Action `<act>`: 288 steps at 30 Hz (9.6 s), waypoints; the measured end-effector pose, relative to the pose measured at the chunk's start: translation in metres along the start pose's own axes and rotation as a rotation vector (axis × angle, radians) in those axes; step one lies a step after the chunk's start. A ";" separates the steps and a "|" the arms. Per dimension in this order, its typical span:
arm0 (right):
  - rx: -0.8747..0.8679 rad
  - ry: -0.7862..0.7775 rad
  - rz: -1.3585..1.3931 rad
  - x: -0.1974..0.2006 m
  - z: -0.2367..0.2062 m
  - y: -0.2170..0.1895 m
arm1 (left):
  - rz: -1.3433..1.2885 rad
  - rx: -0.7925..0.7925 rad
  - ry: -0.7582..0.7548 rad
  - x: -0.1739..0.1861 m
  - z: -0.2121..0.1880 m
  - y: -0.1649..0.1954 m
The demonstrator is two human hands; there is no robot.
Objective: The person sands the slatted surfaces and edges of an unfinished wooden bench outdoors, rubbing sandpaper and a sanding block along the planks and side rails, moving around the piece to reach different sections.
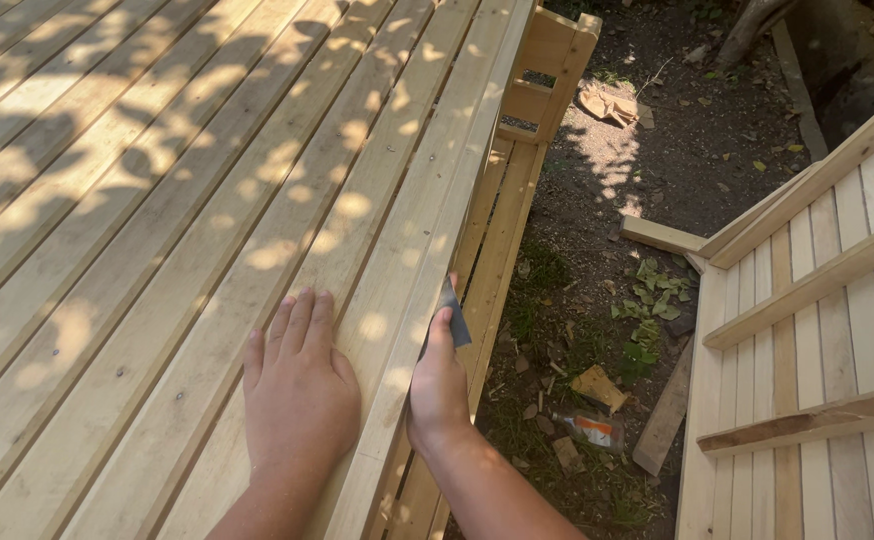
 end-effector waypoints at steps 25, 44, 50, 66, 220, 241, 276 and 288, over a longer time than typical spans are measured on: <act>-0.143 0.152 0.001 0.018 -0.108 0.067 | 0.009 -0.004 -0.091 0.013 0.000 0.007; 0.003 0.054 0.012 -0.004 -0.097 0.043 | 0.034 -0.032 -0.085 0.007 -0.002 0.003; 0.053 0.031 0.084 0.008 0.006 0.019 | 0.025 -0.039 -0.094 0.004 -0.003 0.000; -0.058 0.140 -0.040 0.015 -0.006 0.030 | 0.055 -0.027 -0.125 0.005 -0.003 0.002; 0.136 0.001 -0.113 -0.011 -0.221 0.072 | -0.001 -0.040 -0.037 0.050 -0.148 -0.089; -0.070 0.191 -0.087 0.004 -0.142 0.064 | 0.015 -0.076 0.000 0.044 -0.150 -0.094; -0.061 0.122 0.011 0.019 -0.176 0.101 | 0.001 -0.088 0.007 0.045 -0.149 -0.093; -0.071 0.087 0.029 0.022 -0.183 0.103 | -0.028 -0.074 -0.005 0.048 -0.148 -0.090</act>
Point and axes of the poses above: each hand's wrist, its own z-axis towards the middle knuckle, its own x-axis out of the back of the hand, y = z × x, the point moved 2 cm from there along z, towards the middle knuckle, and after that the axes turned 9 degrees about x, right-handed, at the moved point
